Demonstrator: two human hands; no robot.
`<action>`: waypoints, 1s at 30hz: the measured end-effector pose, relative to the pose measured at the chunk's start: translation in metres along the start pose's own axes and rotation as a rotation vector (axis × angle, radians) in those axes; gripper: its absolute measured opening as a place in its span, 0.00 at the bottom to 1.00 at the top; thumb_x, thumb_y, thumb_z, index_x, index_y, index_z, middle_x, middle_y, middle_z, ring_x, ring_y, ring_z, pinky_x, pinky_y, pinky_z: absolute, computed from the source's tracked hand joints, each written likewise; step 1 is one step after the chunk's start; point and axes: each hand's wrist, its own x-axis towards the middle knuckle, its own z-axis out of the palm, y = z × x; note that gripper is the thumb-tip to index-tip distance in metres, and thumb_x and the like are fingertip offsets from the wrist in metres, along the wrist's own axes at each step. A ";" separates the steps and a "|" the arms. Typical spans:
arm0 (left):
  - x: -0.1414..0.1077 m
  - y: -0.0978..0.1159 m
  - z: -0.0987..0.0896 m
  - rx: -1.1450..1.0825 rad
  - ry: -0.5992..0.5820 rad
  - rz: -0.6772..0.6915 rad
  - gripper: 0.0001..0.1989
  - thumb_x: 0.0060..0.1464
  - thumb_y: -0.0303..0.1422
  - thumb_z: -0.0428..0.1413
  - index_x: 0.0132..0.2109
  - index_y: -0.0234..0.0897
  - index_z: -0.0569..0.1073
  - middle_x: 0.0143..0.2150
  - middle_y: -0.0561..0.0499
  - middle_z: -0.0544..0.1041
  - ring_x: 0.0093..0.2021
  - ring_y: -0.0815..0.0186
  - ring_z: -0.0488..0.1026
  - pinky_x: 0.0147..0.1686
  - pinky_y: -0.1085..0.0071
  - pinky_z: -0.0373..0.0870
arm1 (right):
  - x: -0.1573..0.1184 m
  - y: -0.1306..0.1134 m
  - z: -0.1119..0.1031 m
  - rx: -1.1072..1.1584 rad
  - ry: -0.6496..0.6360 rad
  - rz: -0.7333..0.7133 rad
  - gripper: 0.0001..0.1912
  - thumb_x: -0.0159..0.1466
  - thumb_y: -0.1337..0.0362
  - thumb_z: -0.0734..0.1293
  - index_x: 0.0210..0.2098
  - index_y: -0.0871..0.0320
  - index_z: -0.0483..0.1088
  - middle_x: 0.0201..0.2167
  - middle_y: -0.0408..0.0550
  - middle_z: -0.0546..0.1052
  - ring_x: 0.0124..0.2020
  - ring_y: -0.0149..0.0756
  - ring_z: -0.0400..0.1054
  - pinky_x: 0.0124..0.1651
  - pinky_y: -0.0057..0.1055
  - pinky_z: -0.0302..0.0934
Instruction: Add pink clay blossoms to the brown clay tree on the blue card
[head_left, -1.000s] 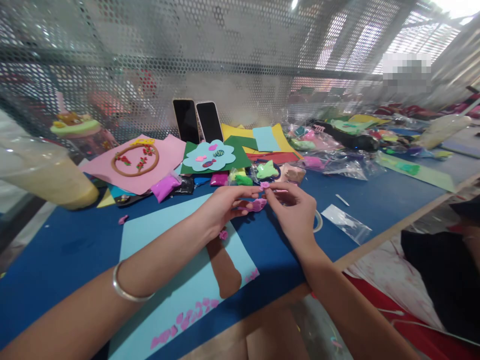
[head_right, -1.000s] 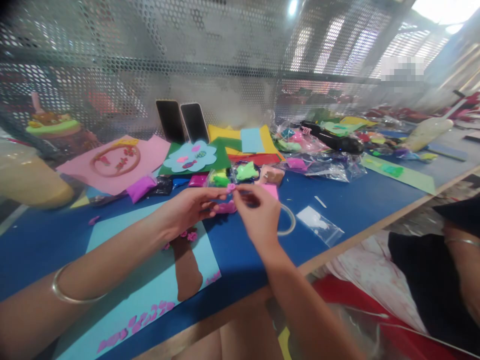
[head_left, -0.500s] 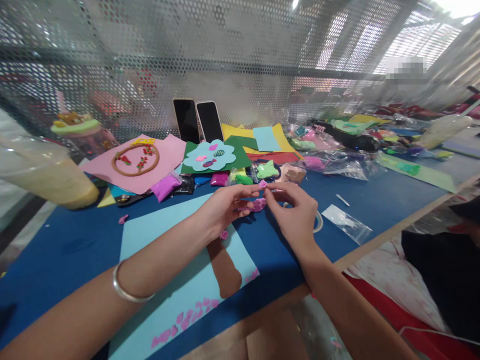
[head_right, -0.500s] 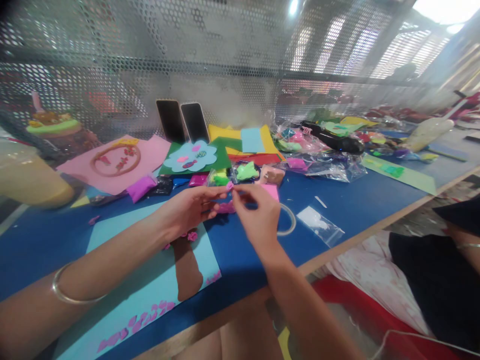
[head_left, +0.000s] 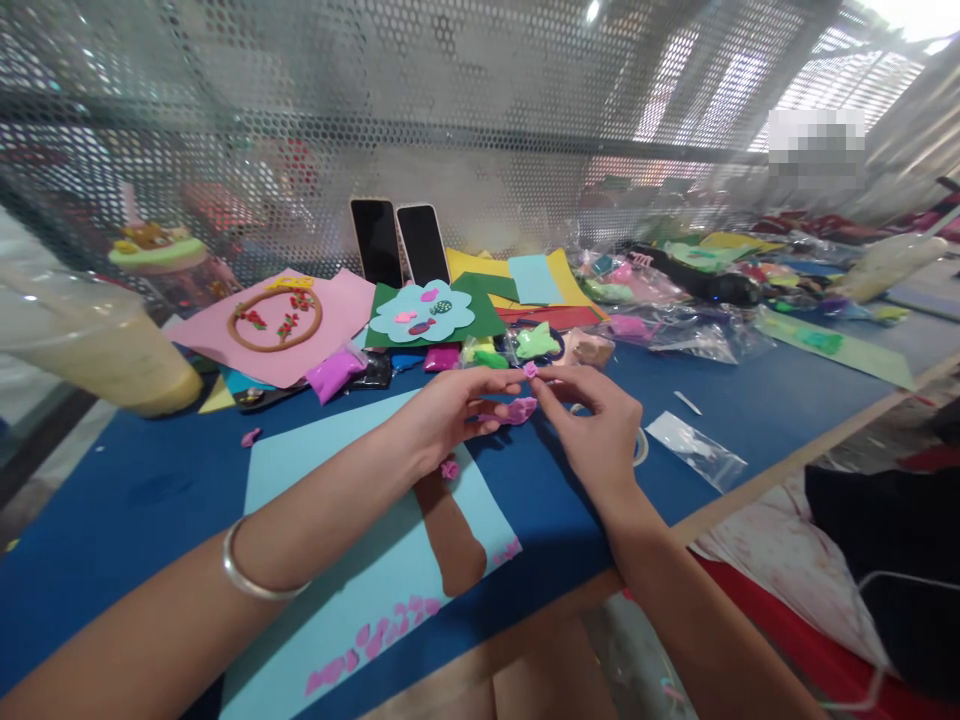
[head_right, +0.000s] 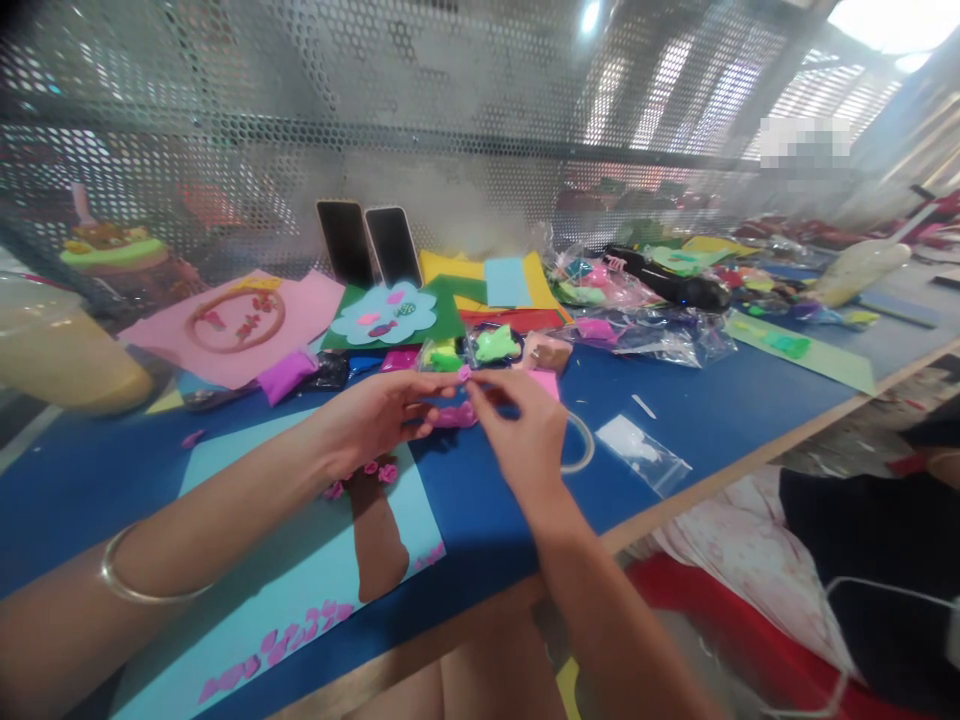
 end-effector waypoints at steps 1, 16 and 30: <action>0.000 0.000 0.000 0.004 0.001 -0.003 0.09 0.47 0.28 0.55 0.36 0.35 0.78 0.40 0.48 0.76 0.27 0.74 0.69 0.26 0.78 0.65 | 0.000 0.000 0.000 -0.011 0.003 -0.011 0.05 0.59 0.63 0.67 0.33 0.56 0.76 0.30 0.46 0.78 0.29 0.35 0.73 0.35 0.32 0.68; 0.002 0.001 -0.004 0.041 -0.051 0.010 0.10 0.45 0.30 0.56 0.36 0.36 0.79 0.40 0.48 0.78 0.31 0.70 0.72 0.26 0.77 0.65 | 0.000 0.002 0.001 0.024 -0.012 0.036 0.06 0.59 0.64 0.66 0.34 0.57 0.75 0.32 0.47 0.79 0.28 0.35 0.73 0.33 0.31 0.68; 0.001 0.003 -0.003 0.128 -0.074 0.049 0.13 0.45 0.30 0.57 0.40 0.38 0.80 0.41 0.49 0.78 0.26 0.75 0.67 0.27 0.77 0.65 | 0.004 0.013 0.004 0.274 -0.029 0.303 0.07 0.55 0.61 0.70 0.31 0.57 0.75 0.27 0.46 0.78 0.27 0.39 0.75 0.31 0.33 0.70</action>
